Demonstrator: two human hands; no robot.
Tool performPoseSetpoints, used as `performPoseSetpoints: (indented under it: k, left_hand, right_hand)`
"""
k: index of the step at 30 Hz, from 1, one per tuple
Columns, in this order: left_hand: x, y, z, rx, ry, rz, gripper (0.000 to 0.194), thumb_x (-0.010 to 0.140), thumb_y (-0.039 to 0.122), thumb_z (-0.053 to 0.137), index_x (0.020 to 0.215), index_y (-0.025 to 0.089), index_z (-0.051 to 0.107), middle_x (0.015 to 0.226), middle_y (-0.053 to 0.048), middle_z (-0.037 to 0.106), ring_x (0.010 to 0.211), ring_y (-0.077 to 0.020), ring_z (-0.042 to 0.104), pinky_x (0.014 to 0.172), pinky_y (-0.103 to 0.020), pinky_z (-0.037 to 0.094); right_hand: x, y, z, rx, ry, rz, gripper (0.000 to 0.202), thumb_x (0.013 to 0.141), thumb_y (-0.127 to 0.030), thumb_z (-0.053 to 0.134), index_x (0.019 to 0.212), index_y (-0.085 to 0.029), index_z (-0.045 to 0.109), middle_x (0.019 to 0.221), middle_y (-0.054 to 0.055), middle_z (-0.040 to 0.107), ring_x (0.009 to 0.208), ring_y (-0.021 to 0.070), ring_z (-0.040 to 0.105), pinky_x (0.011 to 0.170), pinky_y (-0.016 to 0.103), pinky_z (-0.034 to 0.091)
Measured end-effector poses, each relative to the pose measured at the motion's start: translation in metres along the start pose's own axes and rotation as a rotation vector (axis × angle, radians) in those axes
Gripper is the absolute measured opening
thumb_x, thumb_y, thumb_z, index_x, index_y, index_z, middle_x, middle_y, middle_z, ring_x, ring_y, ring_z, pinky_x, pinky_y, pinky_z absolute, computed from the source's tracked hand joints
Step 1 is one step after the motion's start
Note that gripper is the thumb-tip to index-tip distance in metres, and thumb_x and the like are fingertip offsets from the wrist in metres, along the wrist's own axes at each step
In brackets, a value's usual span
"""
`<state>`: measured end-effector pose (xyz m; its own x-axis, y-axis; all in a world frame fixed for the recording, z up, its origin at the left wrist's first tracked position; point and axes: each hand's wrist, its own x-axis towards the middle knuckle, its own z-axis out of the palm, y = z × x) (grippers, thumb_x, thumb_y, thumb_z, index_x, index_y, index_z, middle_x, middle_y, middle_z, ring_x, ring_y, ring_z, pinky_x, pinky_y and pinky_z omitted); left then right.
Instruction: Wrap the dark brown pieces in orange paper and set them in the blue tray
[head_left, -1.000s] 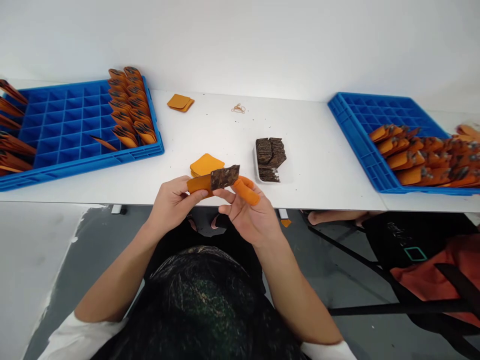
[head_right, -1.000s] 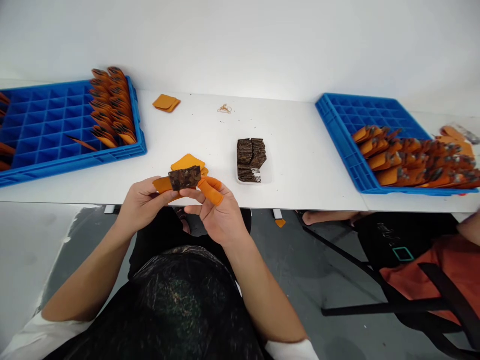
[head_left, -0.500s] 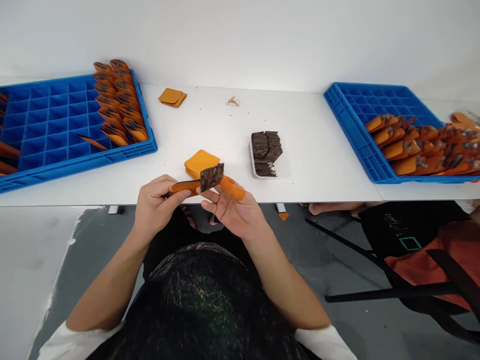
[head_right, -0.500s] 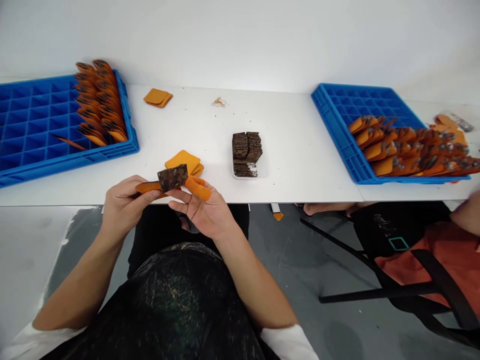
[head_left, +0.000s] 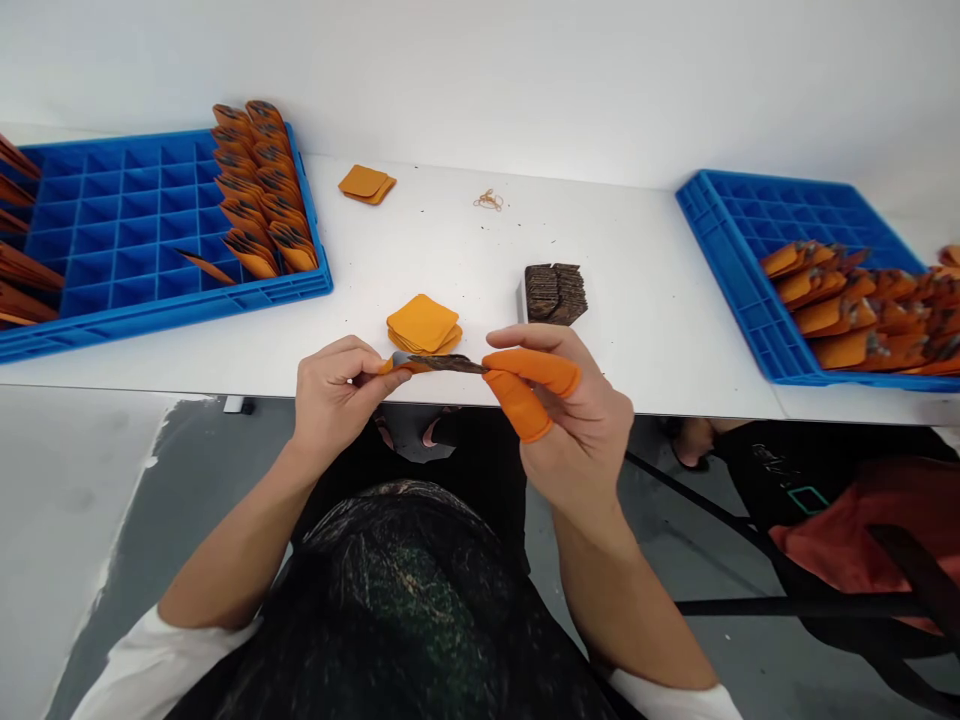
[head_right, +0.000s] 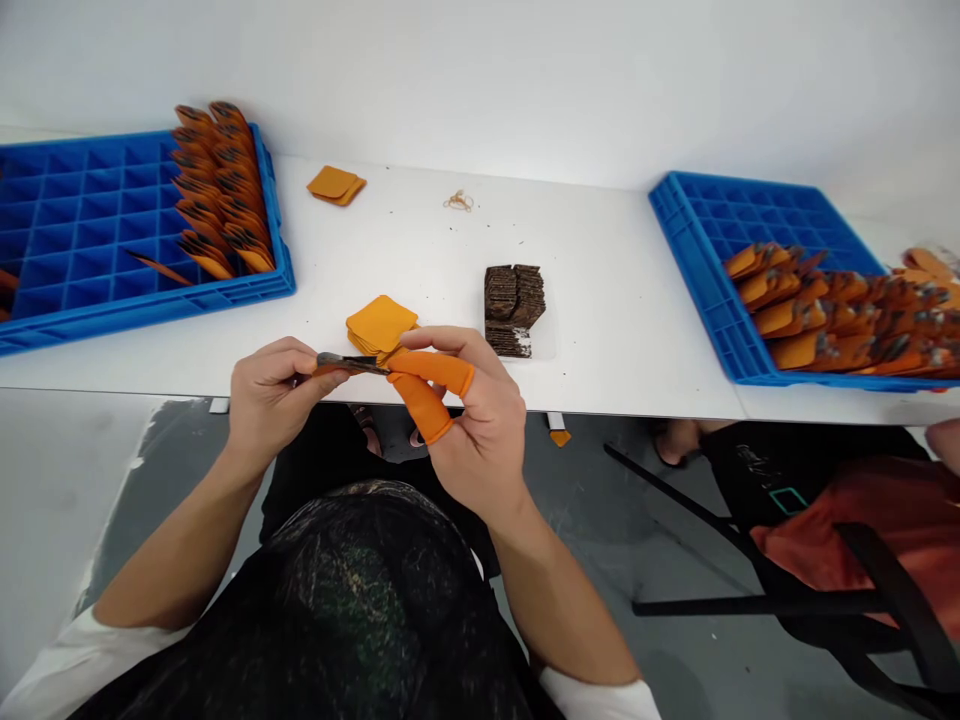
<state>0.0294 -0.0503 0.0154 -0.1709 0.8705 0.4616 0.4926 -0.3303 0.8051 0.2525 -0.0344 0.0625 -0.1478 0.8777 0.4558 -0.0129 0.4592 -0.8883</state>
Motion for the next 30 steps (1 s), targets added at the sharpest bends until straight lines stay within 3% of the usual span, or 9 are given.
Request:
performPoseSetpoints:
  k: [9, 17, 24, 27, 30]
  left_hand:
    - [-0.001, 0.001, -0.002, 0.081, 0.011, 0.076, 0.024, 0.087, 0.021, 0.084, 0.068, 0.019, 0.069, 0.068, 0.0, 0.066, 0.059, -0.0112, 0.057, 0.053, -0.025, 0.041]
    - [-0.002, -0.001, -0.001, 0.148, 0.007, 0.148, 0.02, 0.091, 0.025, 0.082, 0.074, 0.02, 0.074, 0.072, -0.001, 0.071, 0.058, -0.0106, 0.056, 0.053, -0.024, 0.042]
    - [-0.003, -0.005, -0.001, 0.222, -0.069, 0.202, 0.011, 0.095, 0.031, 0.08, 0.092, 0.021, 0.083, 0.083, -0.005, 0.078, 0.064, -0.0127, 0.063, 0.06, -0.026, 0.05]
    - [-0.002, -0.004, -0.003, 0.173, -0.073, 0.21, 0.006, 0.094, 0.025, 0.081, 0.091, 0.021, 0.083, 0.082, -0.004, 0.077, 0.063, -0.0119, 0.062, 0.06, -0.025, 0.05]
    - [0.0, -0.004, -0.006, 0.098, -0.079, 0.155, 0.004, 0.093, 0.022, 0.081, 0.09, 0.022, 0.083, 0.081, -0.003, 0.076, 0.064, -0.0118, 0.062, 0.06, -0.024, 0.05]
  right_hand:
    - [0.004, 0.005, 0.001, -0.324, -0.042, -0.205, 0.018, 0.1, -0.017, 0.07, 0.105, -0.03, 0.081, 0.11, 0.006, 0.079, 0.1, 0.0209, 0.073, 0.083, 0.039, 0.065]
    - [0.011, 0.015, 0.001, -0.529, -0.114, -0.365, 0.016, 0.101, -0.017, 0.068, 0.105, -0.027, 0.079, 0.108, 0.008, 0.08, 0.095, 0.0215, 0.074, 0.08, 0.039, 0.061]
    - [0.017, 0.028, 0.004, -0.809, -0.234, -0.44, 0.025, 0.097, -0.009, 0.062, 0.083, -0.024, 0.077, 0.112, 0.007, 0.081, 0.086, 0.021, 0.066, 0.071, 0.038, 0.051]
    - [0.021, 0.027, 0.001, -0.759, -0.245, -0.413, 0.023, 0.097, -0.011, 0.063, 0.091, -0.025, 0.08, 0.111, 0.007, 0.081, 0.089, 0.022, 0.068, 0.074, 0.039, 0.053]
    - [0.021, 0.027, -0.002, -0.535, -0.193, -0.269, 0.019, 0.099, -0.019, 0.068, 0.112, -0.026, 0.081, 0.114, 0.008, 0.08, 0.092, 0.0207, 0.07, 0.075, 0.037, 0.056]
